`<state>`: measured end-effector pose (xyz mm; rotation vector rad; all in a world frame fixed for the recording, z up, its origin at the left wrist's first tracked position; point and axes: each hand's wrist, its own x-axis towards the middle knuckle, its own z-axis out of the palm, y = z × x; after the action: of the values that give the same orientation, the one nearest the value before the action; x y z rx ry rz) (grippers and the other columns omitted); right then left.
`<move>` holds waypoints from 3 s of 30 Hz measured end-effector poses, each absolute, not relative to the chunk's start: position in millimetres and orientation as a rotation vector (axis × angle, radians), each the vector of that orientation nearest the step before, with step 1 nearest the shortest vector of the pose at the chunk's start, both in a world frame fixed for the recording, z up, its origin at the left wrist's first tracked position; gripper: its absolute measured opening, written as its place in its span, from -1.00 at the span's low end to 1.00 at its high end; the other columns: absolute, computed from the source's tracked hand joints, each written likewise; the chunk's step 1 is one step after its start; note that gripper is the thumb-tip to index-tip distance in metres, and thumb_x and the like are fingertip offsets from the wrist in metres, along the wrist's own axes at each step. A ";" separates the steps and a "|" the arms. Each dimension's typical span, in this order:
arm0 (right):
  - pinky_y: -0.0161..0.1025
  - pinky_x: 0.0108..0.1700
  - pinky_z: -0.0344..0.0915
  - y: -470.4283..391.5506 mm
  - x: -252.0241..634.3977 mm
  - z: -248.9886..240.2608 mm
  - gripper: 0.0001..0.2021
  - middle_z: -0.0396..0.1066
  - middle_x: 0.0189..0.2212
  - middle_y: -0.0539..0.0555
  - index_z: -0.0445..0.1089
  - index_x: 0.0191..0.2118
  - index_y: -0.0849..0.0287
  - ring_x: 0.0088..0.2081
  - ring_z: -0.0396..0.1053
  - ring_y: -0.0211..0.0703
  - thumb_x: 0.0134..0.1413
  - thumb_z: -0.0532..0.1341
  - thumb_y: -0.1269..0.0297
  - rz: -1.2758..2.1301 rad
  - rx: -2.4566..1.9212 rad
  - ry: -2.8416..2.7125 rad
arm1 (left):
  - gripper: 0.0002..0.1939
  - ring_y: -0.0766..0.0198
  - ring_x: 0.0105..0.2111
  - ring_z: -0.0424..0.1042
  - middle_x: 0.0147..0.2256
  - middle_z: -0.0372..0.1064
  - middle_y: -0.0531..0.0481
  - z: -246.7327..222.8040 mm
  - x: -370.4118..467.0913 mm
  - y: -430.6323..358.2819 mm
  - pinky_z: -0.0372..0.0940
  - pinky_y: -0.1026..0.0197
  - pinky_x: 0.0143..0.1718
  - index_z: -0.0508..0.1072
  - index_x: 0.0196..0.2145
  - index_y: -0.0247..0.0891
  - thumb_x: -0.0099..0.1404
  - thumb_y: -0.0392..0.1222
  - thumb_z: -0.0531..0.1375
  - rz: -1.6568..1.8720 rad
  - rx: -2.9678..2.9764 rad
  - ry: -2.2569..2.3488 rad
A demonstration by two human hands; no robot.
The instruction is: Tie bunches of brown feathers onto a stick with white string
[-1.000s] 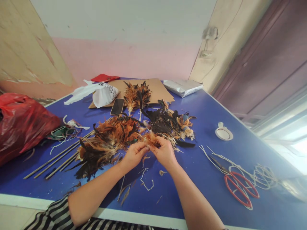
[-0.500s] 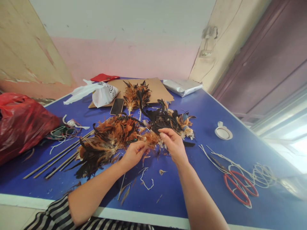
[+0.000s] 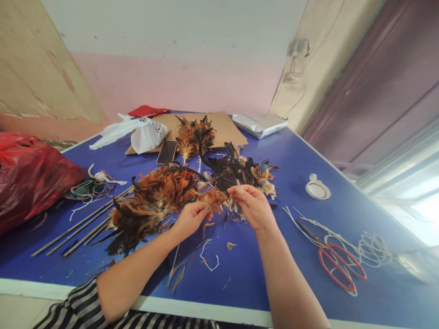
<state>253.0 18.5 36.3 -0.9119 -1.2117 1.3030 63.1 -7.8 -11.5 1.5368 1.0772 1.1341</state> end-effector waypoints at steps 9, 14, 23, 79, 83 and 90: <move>-0.30 -0.45 0.19 12.6 252.8 40.4 -0.83 0.38 -0.58 -0.01 0.43 -0.45 0.18 -0.55 0.26 -0.28 -0.09 0.19 0.19 1.172 -1.221 -1.873 | -0.71 0.32 -0.46 0.41 -0.41 0.46 -0.12 10.1 56.3 -2.1 0.24 0.31 -0.41 0.49 -0.38 -0.37 0.05 -0.06 0.21 1.186 1.004 0.976; -0.30 -0.35 0.19 7.2 242.0 40.4 -0.87 0.40 -0.53 -0.03 0.43 -0.49 0.16 -0.45 0.30 -0.24 -0.09 0.14 0.30 0.927 -1.215 -2.188 | -0.69 0.26 -0.44 0.42 -0.45 0.45 -0.05 10.8 56.3 -6.2 0.24 0.30 -0.42 0.51 -0.35 -0.33 0.09 -0.03 0.16 1.108 1.317 1.000; -0.33 -0.37 0.18 6.0 244.8 40.8 -0.84 0.39 -0.56 -0.03 0.42 -0.49 0.21 -0.48 0.28 -0.27 -0.09 0.11 0.30 1.116 -1.153 -2.363 | -0.67 0.29 -0.50 0.38 -0.50 0.42 -0.04 7.4 56.2 -8.6 0.25 0.30 -0.47 0.50 -0.35 -0.38 0.12 -0.03 0.14 0.987 1.391 0.972; -0.29 -0.32 0.21 12.0 219.6 15.2 -0.80 0.37 -0.49 0.00 0.32 -0.42 0.24 -0.45 0.28 -0.29 -0.24 0.26 0.27 1.343 -1.138 -1.555 | -0.75 0.33 -0.53 0.43 -0.50 0.44 -0.14 8.7 60.6 -10.2 0.29 0.35 -0.47 0.47 -0.45 -0.46 -0.05 -0.19 0.31 0.857 0.842 0.837; -0.34 -0.45 0.15 13.6 229.1 24.8 -0.81 0.31 -0.59 -0.05 0.34 -0.46 0.23 -0.56 0.20 -0.35 -0.22 0.25 0.22 1.332 -1.197 -1.548 | -0.75 0.35 -0.58 0.41 -0.53 0.43 -0.10 6.3 58.4 -7.0 0.26 0.35 -0.52 0.46 -0.47 -0.45 -0.05 -0.17 0.31 0.918 0.876 0.872; -0.32 -0.48 0.11 30.6 266.7 27.9 -0.83 0.35 -0.61 -0.01 0.42 -0.47 0.22 -0.57 0.20 -0.29 -0.17 0.18 0.23 0.721 -1.558 -1.831 | -0.86 0.35 -0.45 0.44 -0.39 0.46 -0.15 9.0 44.3 6.4 0.28 0.37 -0.46 0.43 -0.35 -0.41 0.08 -0.29 0.21 1.252 0.680 0.884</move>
<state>266.7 30.6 27.9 -1.5577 -1.8307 0.7207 44.3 6.4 9.0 0.6802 0.8843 1.2520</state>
